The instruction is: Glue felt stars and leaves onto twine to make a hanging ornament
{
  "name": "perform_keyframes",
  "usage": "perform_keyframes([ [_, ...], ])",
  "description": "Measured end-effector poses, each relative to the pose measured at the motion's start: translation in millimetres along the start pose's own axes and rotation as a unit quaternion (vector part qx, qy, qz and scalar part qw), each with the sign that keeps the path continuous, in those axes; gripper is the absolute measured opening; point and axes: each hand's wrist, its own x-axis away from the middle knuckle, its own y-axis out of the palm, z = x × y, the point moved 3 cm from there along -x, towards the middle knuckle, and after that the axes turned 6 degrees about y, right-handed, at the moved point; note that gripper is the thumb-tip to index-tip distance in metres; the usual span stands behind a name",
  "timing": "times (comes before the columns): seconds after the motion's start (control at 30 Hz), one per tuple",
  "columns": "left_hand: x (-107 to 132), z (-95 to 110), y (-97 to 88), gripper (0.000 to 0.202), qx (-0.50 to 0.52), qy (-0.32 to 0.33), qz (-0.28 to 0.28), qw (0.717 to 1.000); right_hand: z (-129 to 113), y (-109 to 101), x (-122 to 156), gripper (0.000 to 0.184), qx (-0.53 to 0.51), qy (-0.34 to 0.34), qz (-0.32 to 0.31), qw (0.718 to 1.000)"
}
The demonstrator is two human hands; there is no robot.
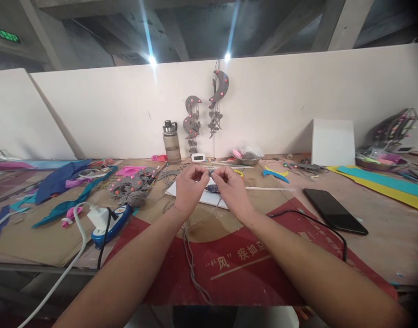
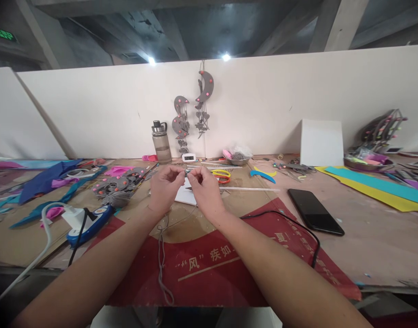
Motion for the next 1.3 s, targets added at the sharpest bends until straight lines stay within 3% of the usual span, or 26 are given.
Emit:
perform_keyframes([
  [0.33,-1.6,-0.7,1.2,0.007,0.028,-0.027,-0.009,0.999,-0.2,-0.4,0.0,0.015,0.013,0.012,0.011,1.000],
  [0.6,-1.4,-5.1,4.3,0.008,0.106,-0.060,-0.017,0.992,4.7,-1.5,-3.2,0.018,0.001,0.031,0.028,0.999],
  [1.13,0.5,-10.2,10.7,0.008,0.190,-0.084,-0.047,0.977,5.5,-4.8,-5.6,0.018,-0.001,0.015,0.061,0.998],
  [1.3,1.8,-14.2,13.2,0.007,0.228,-0.110,-0.049,0.966,4.1,-4.7,-6.8,0.021,-0.016,0.039,0.030,0.999],
])
